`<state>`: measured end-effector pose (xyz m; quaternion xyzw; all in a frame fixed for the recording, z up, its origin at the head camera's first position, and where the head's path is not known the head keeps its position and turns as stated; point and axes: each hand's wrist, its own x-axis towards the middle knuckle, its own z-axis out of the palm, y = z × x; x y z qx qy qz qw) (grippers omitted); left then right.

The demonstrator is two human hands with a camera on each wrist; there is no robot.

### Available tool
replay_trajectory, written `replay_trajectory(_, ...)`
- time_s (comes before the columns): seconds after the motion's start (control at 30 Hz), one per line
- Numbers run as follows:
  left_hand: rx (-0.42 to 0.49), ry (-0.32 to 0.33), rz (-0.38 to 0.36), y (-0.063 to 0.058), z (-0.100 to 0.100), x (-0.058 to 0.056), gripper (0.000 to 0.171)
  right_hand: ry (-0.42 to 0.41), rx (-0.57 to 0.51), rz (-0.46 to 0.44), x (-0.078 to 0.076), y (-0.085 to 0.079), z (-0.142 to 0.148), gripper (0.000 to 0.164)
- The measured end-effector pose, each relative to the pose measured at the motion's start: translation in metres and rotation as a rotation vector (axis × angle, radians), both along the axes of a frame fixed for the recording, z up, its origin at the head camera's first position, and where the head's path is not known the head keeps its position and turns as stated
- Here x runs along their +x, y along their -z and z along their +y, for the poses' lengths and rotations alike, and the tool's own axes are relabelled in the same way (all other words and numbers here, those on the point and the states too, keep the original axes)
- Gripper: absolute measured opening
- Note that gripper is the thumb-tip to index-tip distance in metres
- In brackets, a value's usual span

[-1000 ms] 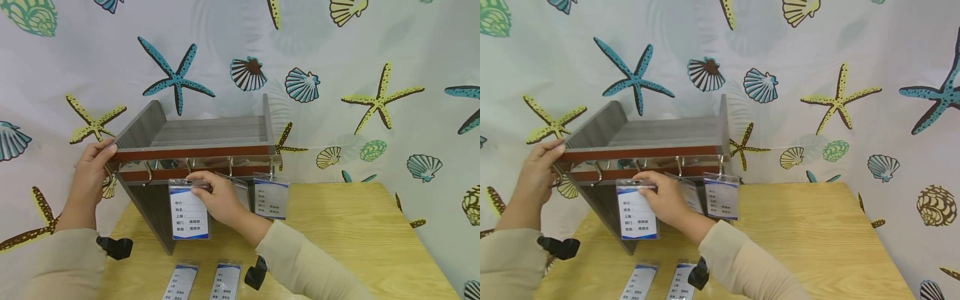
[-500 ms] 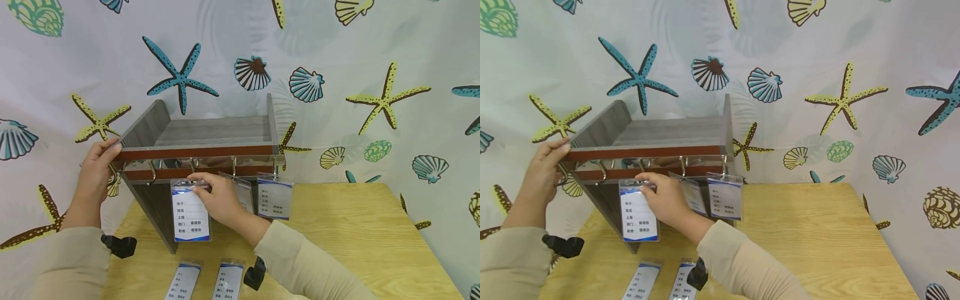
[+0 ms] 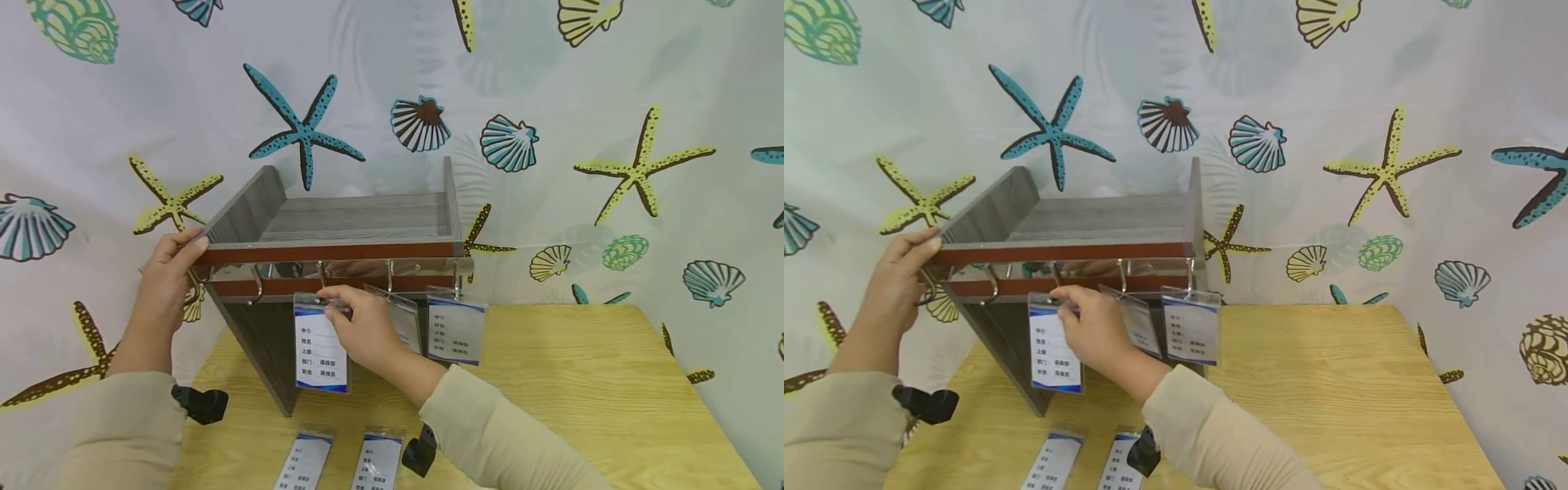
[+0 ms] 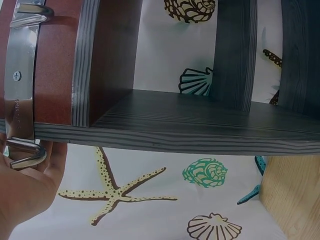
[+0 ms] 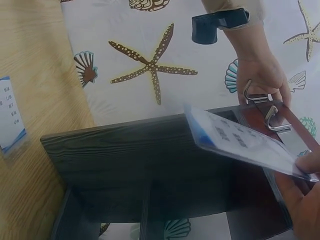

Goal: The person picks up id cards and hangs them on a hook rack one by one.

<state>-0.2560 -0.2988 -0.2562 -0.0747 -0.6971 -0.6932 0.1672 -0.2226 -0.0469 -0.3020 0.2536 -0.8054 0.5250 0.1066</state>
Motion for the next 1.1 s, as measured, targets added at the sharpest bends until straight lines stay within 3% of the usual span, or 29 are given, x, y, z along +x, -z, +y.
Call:
replay_trajectory(0.2, -0.026, -0.005, 0.001, -0.002, 0.001, 0.001, 0.026, 0.028, 0.014, 0.086, -0.003, 0.006, -0.001, 0.025)
replay_trajectory(0.43, -0.075, -0.043, -0.046, -0.004, 0.004, 0.001, 0.042, 0.057, 0.002, 0.224, -0.006, 0.017, -0.002, 0.025)
replay_trajectory(0.9, -0.116, -0.073, -0.041, -0.002, -0.003, 0.006, 0.045, -0.025, -0.149, 0.225, -0.005, 0.026, -0.004, 0.027)
replay_trajectory(1.1, -0.109, -0.085, -0.026, -0.001, -0.002, 0.004, 0.042, -0.04, -0.144, 0.242, 0.002, 0.03, 0.003, 0.026)
